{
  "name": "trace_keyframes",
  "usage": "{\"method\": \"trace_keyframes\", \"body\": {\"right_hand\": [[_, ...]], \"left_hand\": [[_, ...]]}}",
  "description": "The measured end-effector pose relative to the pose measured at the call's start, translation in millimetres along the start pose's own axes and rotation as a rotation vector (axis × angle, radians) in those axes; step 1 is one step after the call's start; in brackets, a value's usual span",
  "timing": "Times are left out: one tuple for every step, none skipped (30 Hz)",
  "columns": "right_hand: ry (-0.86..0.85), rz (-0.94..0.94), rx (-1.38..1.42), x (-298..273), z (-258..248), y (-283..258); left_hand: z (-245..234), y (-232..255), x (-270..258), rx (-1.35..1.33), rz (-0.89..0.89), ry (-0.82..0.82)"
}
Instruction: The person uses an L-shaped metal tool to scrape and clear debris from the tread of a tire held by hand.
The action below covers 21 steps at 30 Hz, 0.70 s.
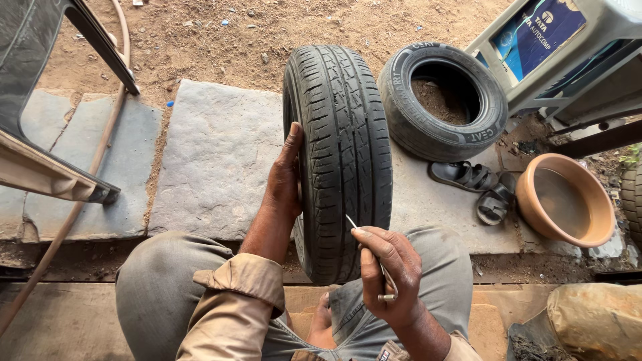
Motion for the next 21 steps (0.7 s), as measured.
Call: {"method": "trace_keyframes", "body": {"right_hand": [[0.002, 0.003, -0.005, -0.4, 0.4, 1.0], [0.003, 0.007, -0.009, -0.7, 0.8, 1.9], [0.005, 0.01, -0.014, -1.3, 1.0, 2.7], [0.005, 0.012, -0.023, -1.7, 1.3, 3.2], [0.005, 0.013, -0.031, -1.3, 1.9, 3.7], [0.005, 0.014, -0.039, -0.9, 2.5, 4.0], [0.003, 0.012, -0.04, -0.6, 3.0, 3.9], [0.002, 0.01, -0.042, 0.1, 3.5, 3.9], [0.001, 0.009, -0.045, 0.5, 3.7, 3.5], [0.001, 0.009, -0.049, 0.9, 3.7, 2.9], [0.001, 0.009, -0.053, 1.6, 3.8, 2.1], [0.001, 0.009, -0.058, 2.3, 3.7, 1.2], [-0.002, 0.007, -0.062, 2.8, 3.5, 0.0], [-0.005, 0.005, -0.067, 3.2, 3.0, -1.1], [-0.007, 0.002, -0.072, 4.2, 3.0, -1.9], [-0.008, 0.006, -0.072, 4.9, 2.9, -2.4], [-0.01, 0.01, -0.071, 4.9, 2.9, -3.3], [-0.011, 0.013, -0.071, 5.0, 2.9, -3.9], [-0.008, 0.017, -0.066, 5.3, 2.6, -4.0], [-0.005, 0.021, -0.062, 5.5, 2.0, -4.1], [-0.001, 0.026, -0.058, 5.4, 1.5, -4.4]], "left_hand": [[-0.1, -0.7, -0.2, -0.01, -0.009, 0.01], [-0.3, -1.3, -0.3, -0.02, -0.018, 0.02], [-0.4, -2.4, -0.6, -0.03, -0.028, 0.03], [0.5, -2.6, -0.9, -0.038, -0.026, 0.024], [1.4, -2.2, -0.7, -0.045, -0.023, 0.018], [2.1, -1.8, -0.5, -0.052, -0.021, 0.012], [1.9, -1.7, -0.8, -0.046, -0.019, 0.011], [1.6, -1.6, -1.0, -0.04, -0.017, 0.011], [1.5, -1.9, -1.1, -0.034, -0.016, 0.011], [2.1, -2.0, -1.3, -0.041, -0.017, 0.002], [2.6, -1.6, -1.3, -0.048, -0.018, -0.007], [3.2, -1.3, -1.3, -0.055, -0.018, -0.016], [3.5, -1.2, -1.6, -0.058, -0.017, -0.021], [3.7, -1.1, -2.0, -0.06, -0.016, -0.025], [4.5, -0.6, -1.7, -0.062, -0.013, -0.032], [4.8, -0.9, -1.6, -0.064, -0.018, -0.03], [4.9, -1.3, -1.9, -0.065, -0.023, -0.028], [4.9, -1.7, -2.2, -0.066, -0.027, -0.026], [4.7, -1.4, -2.3, -0.058, -0.022, -0.022], [4.5, -1.1, -2.4, -0.05, -0.017, -0.018], [4.3, -0.9, -2.7, -0.041, -0.014, -0.014]]}}
Point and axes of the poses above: each hand's wrist, its own x-axis towards the middle knuckle, its own z-axis out of the palm, y = z × x, the point moved 8 cm from there along x, towards the middle knuckle, and after that the axes turned 4 degrees about z, right-handed, at the moved point
